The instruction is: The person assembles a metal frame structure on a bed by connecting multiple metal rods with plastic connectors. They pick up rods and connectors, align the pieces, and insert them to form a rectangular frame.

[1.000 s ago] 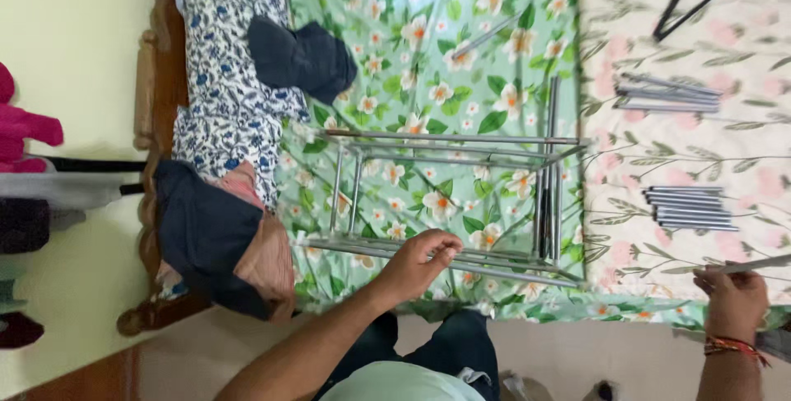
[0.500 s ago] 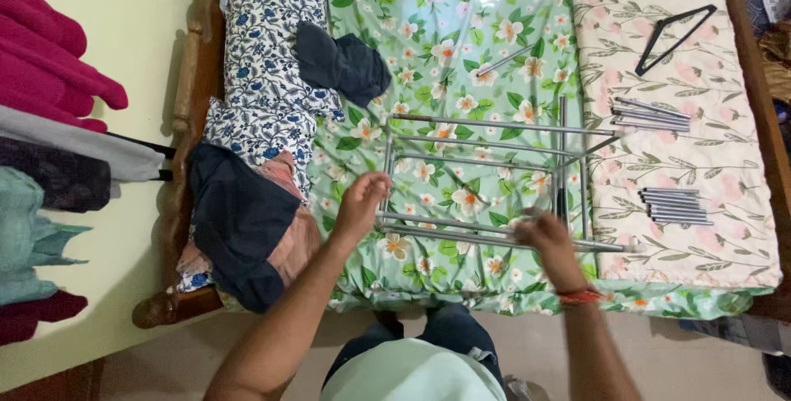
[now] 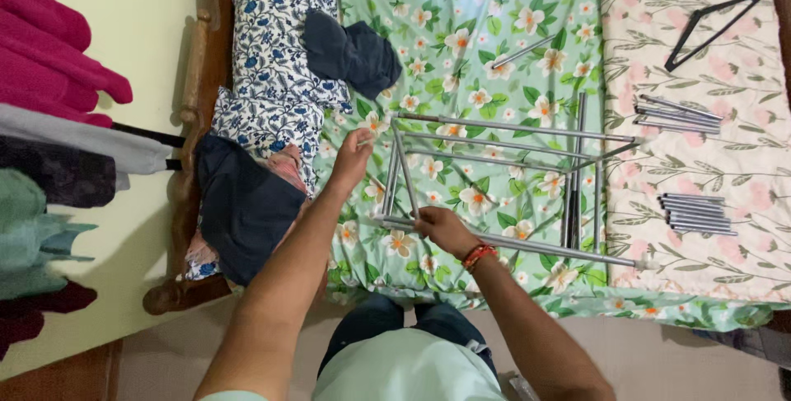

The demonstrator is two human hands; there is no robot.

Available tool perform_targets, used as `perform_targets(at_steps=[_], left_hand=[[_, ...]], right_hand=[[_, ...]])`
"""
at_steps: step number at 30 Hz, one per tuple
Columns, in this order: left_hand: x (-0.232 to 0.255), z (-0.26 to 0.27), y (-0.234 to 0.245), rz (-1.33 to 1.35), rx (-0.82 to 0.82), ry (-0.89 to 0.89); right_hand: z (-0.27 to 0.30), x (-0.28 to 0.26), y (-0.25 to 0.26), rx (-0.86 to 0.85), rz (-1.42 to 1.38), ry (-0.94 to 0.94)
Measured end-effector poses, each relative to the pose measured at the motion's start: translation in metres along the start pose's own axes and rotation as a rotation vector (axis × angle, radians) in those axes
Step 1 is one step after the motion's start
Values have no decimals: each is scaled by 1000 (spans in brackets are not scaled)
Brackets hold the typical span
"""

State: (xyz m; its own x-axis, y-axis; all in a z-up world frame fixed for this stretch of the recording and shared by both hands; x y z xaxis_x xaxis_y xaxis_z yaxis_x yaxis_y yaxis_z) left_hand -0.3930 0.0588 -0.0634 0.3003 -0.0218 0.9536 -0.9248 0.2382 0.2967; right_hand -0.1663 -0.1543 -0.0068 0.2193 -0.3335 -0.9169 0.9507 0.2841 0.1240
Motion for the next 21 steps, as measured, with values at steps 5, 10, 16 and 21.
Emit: perform_targets(at_steps=[5, 10, 16, 21], left_hand=[[-7, -45, -14, -116, -18, 35], [-5, -84, -20, -188, -115, 18], [-19, -106, -27, -158, -324, 19], [-17, -103, -27, -136, -333, 2]], right_hand=[[-19, 1, -5, 27, -160, -69], [-33, -2, -9, 4, -86, -70], [-39, -22, -20, 24, 5, -195], [-33, -38, -25, 52, -25, -229]])
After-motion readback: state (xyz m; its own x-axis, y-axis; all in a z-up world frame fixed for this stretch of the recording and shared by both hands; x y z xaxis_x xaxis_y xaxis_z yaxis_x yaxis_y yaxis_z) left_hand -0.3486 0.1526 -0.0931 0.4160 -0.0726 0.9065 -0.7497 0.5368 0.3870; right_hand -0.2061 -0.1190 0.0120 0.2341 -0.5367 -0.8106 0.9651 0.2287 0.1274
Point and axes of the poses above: each hand's wrist, its own z-axis away from the middle knuckle, its own y-axis out of the back of the hand, x = y × z, the point moved 2 cm from there along -z, towards the middle knuckle, and after that the axes turned 3 degrees about -z, right-handed, at the moved point
